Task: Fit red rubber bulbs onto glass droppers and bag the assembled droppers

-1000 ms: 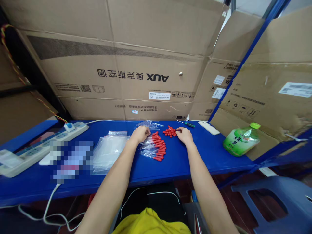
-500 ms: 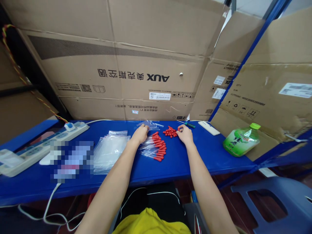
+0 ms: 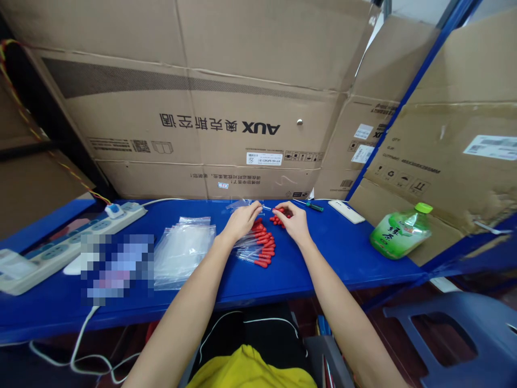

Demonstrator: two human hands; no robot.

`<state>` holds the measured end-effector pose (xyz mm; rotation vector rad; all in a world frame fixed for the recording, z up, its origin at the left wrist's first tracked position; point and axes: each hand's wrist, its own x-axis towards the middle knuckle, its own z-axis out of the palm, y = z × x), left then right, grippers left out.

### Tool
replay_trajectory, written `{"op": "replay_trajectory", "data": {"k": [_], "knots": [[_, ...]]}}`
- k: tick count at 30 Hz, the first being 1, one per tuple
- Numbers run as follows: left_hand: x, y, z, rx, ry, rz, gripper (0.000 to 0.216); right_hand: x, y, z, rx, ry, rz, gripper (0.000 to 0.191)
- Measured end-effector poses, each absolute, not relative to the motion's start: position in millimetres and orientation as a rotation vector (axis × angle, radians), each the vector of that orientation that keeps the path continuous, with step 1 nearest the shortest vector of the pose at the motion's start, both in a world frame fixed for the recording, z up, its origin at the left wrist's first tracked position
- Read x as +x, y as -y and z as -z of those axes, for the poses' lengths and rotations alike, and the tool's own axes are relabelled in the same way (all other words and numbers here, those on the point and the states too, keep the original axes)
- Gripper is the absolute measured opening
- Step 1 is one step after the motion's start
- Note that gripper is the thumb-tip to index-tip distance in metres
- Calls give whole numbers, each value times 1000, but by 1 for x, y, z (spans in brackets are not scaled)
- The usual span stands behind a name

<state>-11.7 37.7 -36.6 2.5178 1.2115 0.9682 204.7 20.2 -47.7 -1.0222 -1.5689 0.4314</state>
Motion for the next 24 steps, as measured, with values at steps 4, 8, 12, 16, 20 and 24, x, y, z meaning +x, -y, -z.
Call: {"op": "replay_trajectory", "data": {"k": [4, 8, 12, 16, 20, 24], "knots": [[-8, -32, 34, 2537, -1251, -932, 35, 191, -16, 50, -970, 1544, -502, 29], [-4, -29, 33, 2561, -1194, -948, 35, 189, -14, 49, -949, 1507, -505, 29], [-1, -27, 32, 2537, -1126, -998, 37, 188, -13, 49, -903, 1480, -565, 32], [-1, -27, 30, 2504, -1031, -1041, 40, 185, -13, 49, -893, 1429, -672, 38], [-4, -28, 27, 2508, -985, -1009, 41, 185, -13, 47, -882, 1397, -766, 39], [-6, -29, 25, 2556, -1029, -922, 40, 188, -14, 45, -879, 1407, -816, 40]]}}
